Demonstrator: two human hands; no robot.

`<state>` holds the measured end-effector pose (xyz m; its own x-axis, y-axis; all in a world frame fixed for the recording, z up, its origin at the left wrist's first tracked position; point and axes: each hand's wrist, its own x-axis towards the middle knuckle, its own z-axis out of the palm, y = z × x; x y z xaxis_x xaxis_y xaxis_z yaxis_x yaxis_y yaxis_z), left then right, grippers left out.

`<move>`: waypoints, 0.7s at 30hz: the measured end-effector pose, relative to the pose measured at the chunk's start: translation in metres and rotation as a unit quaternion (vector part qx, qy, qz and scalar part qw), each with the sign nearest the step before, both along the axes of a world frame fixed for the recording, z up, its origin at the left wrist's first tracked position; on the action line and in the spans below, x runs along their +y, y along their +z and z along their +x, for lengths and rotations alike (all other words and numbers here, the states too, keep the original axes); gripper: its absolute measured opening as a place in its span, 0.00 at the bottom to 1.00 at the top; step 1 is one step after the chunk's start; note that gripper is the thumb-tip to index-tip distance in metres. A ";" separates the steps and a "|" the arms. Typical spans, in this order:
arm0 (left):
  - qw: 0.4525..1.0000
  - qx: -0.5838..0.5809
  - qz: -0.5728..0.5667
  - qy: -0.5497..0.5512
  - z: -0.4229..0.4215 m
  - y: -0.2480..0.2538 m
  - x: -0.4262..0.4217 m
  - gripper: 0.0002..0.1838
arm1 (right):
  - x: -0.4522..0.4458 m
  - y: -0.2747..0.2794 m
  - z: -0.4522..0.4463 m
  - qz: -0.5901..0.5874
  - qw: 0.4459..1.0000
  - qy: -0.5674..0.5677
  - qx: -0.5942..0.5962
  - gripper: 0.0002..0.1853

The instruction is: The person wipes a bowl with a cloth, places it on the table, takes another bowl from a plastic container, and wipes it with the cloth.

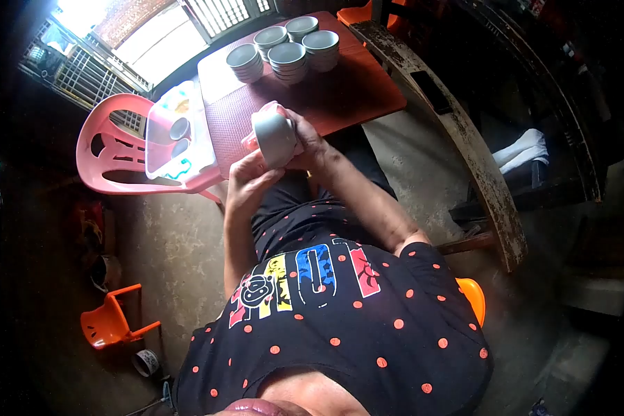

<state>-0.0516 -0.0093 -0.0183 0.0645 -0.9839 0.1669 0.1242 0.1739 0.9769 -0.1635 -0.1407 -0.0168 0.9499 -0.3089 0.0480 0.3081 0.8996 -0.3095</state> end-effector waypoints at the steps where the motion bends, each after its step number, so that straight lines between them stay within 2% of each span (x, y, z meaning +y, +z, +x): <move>1: 1.000 0.017 0.005 -0.023 0.001 0.005 0.000 0.24 | -0.009 -0.005 0.004 -0.077 0.996 -0.005 -0.036 0.20; 2: 0.974 0.215 -0.010 -0.066 -0.005 0.015 0.001 0.25 | -0.008 0.004 -0.001 -0.347 0.930 -0.120 -0.010 0.19; 3: 0.955 0.284 0.054 -0.062 0.000 0.018 0.005 0.25 | -0.008 0.013 -0.006 -0.587 0.779 -0.222 0.015 0.17; 4: 0.952 0.295 0.046 -0.064 0.002 0.017 0.004 0.23 | -0.015 0.012 -0.002 -0.668 0.698 -0.255 -0.018 0.17; 6: 0.953 0.300 0.006 -0.040 0.000 0.011 0.002 0.21 | 0.000 0.014 0.000 -0.439 0.863 -0.241 0.063 0.16; 7: 0.955 0.294 -0.030 -0.016 -0.009 0.008 -0.003 0.19 | 0.009 0.015 0.001 -0.309 0.918 -0.226 0.102 0.15; 8: 0.956 0.287 -0.066 0.009 -0.013 0.002 -0.009 0.18 | 0.015 0.006 0.006 -0.117 0.971 -0.194 0.073 0.14; 9: 0.985 0.167 -0.031 0.039 -0.011 -0.002 -0.011 0.14 | 0.021 -0.001 0.012 0.081 0.984 -0.155 0.044 0.14; 11: 0.996 0.088 -0.005 0.030 -0.011 -0.001 -0.006 0.13 | 0.015 -0.005 0.005 0.089 0.990 -0.100 0.038 0.14; 12: 0.995 0.091 -0.022 -0.016 -0.004 -0.001 -0.005 0.17 | 0.001 -0.015 0.013 0.037 0.996 -0.065 -0.053 0.14; 13: 0.985 0.169 0.005 -0.038 0.001 0.000 -0.002 0.19 | -0.012 -0.026 0.019 -0.015 0.989 -0.030 -0.142 0.14; 14: 0.967 0.246 0.032 -0.059 0.002 0.009 0.003 0.20 | -0.001 0.015 0.003 -0.157 0.979 -0.099 0.080 0.14; 15: 0.942 0.321 0.056 -0.081 0.005 0.015 0.004 0.22 | -0.001 0.018 -0.001 -0.266 0.948 -0.140 0.107 0.14; 17: 0.926 0.364 0.039 -0.089 0.013 -0.004 -0.001 0.26 | 0.001 0.032 -0.007 -0.388 0.908 -0.127 0.097 0.14; 19: 0.923 0.379 0.002 -0.065 0.003 -0.002 -0.004 0.26 | 0.001 0.016 0.004 -0.231 0.956 -0.142 0.110 0.15; 20: 0.940 0.337 -0.020 -0.047 -0.002 0.000 -0.006 0.25 | 0.001 0.010 0.008 -0.150 0.971 -0.148 0.115 0.15; 21: 0.954 0.296 -0.042 -0.030 -0.007 0.002 -0.007 0.24 | 0.011 0.002 0.003 -0.071 0.983 -0.161 0.051 0.15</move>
